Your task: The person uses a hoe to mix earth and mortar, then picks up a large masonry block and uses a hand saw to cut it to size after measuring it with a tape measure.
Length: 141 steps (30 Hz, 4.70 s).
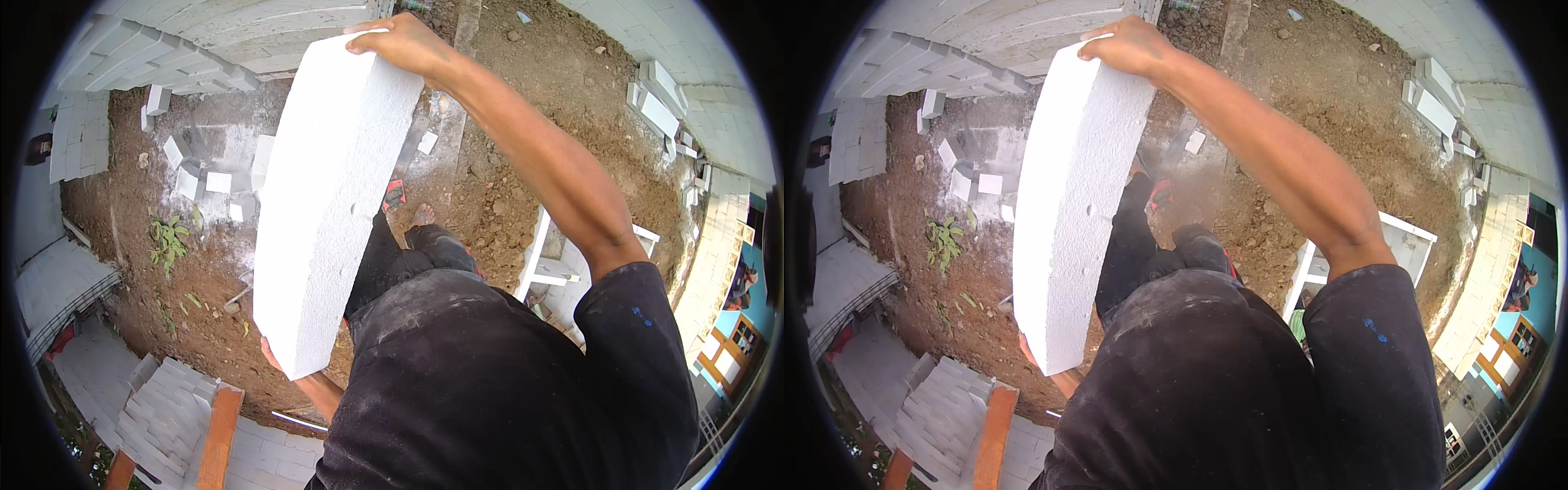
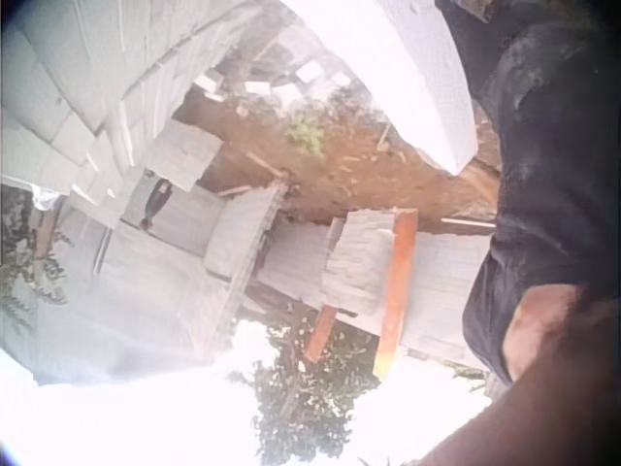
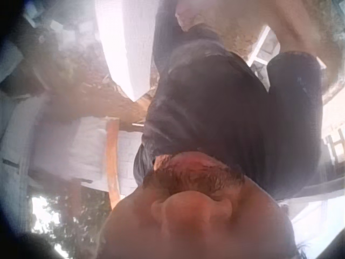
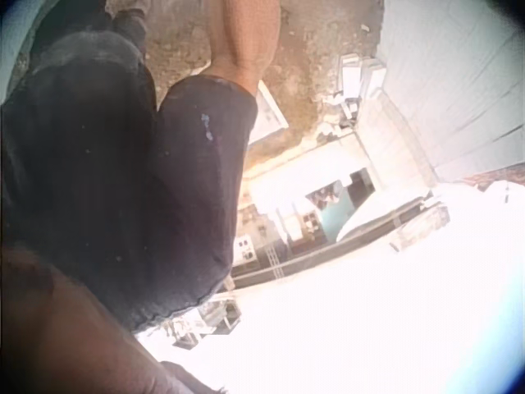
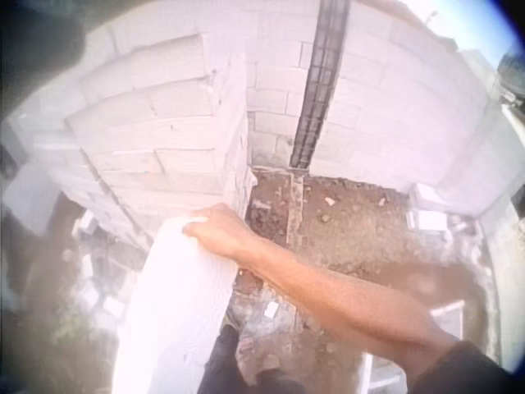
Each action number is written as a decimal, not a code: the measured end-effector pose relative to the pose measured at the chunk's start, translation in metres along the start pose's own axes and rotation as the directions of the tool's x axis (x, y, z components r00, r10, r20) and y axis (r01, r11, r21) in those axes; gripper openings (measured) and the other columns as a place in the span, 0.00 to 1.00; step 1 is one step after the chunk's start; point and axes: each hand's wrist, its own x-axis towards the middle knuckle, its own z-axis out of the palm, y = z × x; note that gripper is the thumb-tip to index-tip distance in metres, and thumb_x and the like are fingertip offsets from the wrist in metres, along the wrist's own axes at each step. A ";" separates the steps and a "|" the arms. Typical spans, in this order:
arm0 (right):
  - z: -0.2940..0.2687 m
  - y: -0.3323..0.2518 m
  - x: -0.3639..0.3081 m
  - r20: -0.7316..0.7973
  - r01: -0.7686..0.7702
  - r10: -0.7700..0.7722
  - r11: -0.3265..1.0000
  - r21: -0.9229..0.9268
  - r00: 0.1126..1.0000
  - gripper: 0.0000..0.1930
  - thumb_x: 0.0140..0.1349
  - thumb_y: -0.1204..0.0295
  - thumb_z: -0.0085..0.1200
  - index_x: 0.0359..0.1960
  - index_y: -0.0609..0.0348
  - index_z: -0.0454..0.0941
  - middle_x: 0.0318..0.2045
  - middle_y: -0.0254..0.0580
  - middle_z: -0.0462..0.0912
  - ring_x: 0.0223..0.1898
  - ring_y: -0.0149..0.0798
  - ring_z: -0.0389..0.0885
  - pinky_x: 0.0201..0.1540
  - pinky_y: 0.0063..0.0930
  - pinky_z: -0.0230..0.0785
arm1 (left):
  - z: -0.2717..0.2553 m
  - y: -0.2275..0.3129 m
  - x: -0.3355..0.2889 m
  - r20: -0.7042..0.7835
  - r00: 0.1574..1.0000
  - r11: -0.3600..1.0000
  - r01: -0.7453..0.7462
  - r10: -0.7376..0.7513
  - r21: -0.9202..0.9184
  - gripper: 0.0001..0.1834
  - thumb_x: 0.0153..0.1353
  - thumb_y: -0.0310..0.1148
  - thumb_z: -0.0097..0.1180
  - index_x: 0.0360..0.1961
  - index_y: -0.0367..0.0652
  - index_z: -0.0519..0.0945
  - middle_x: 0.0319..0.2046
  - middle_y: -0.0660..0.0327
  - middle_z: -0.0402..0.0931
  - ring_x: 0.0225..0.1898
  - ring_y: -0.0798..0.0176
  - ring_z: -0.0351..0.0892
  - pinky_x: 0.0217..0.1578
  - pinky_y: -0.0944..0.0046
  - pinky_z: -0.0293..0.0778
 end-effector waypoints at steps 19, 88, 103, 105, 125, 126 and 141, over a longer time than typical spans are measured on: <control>0.012 0.469 -0.348 -0.374 -0.643 0.836 0.548 0.535 0.401 0.32 0.60 0.55 0.62 0.65 0.58 0.78 0.56 0.48 0.83 0.54 0.45 0.82 0.59 0.38 0.72 | -0.024 -0.133 0.250 -0.161 0.711 0.504 0.621 -0.684 0.600 0.33 0.65 0.53 0.56 0.60 0.34 0.76 0.49 0.49 0.82 0.48 0.52 0.85 0.48 0.52 0.84; 0.211 0.787 0.008 -0.626 0.038 -0.193 0.967 -0.252 0.755 0.10 0.57 0.79 0.60 0.39 0.63 0.74 0.25 0.40 0.80 0.25 0.31 0.80 0.28 0.28 0.71 | -0.200 -0.420 0.443 0.663 0.619 0.368 -0.551 -0.422 0.749 0.45 0.46 0.44 0.80 0.64 0.38 0.72 0.53 0.52 0.81 0.55 0.52 0.82 0.57 0.53 0.75; 0.109 0.733 -0.223 -0.932 0.155 -0.118 0.986 -0.068 0.343 0.07 0.63 0.82 0.55 0.42 0.61 0.75 0.30 0.36 0.82 0.27 0.24 0.77 0.31 0.19 0.70 | -0.071 -0.454 0.557 0.669 0.478 0.232 -0.688 -0.569 0.688 0.59 0.36 0.46 0.85 0.67 0.29 0.68 0.56 0.45 0.80 0.59 0.50 0.79 0.63 0.55 0.72; 0.126 0.743 -0.242 -0.942 0.126 -0.101 0.990 -0.063 0.320 0.07 0.63 0.83 0.55 0.41 0.61 0.75 0.30 0.35 0.81 0.27 0.24 0.77 0.32 0.19 0.69 | -0.053 -0.467 0.579 0.598 0.436 0.375 -0.496 -0.673 0.783 0.56 0.39 0.48 0.84 0.65 0.28 0.70 0.55 0.45 0.81 0.56 0.50 0.82 0.59 0.56 0.76; 0.103 0.789 0.142 -0.578 -0.022 0.362 0.860 0.510 0.732 0.19 0.72 0.64 0.56 0.53 0.71 0.76 0.46 0.50 0.82 0.42 0.45 0.86 0.43 0.39 0.87 | -0.229 -0.426 0.518 0.633 0.774 0.065 -0.633 0.023 0.772 0.29 0.60 0.50 0.66 0.55 0.41 0.84 0.58 0.40 0.78 0.64 0.37 0.73 0.67 0.47 0.68; 0.123 0.782 0.173 -0.519 -0.025 0.346 0.849 0.528 0.782 0.20 0.72 0.64 0.56 0.53 0.71 0.76 0.46 0.50 0.82 0.41 0.46 0.86 0.42 0.39 0.87 | -0.278 -0.412 0.534 0.570 0.794 0.055 -0.592 0.213 0.804 0.28 0.61 0.49 0.66 0.56 0.40 0.83 0.58 0.38 0.78 0.64 0.37 0.73 0.65 0.46 0.69; 0.242 0.661 -0.048 0.089 -0.156 0.205 0.911 -0.383 0.975 0.23 0.69 0.62 0.58 0.61 0.60 0.77 0.49 0.44 0.84 0.43 0.35 0.83 0.43 0.30 0.78 | -0.526 -0.197 0.728 0.134 0.989 -0.768 -0.044 0.055 0.639 0.55 0.53 0.40 0.74 0.76 0.39 0.55 0.59 0.45 0.79 0.61 0.39 0.77 0.65 0.38 0.67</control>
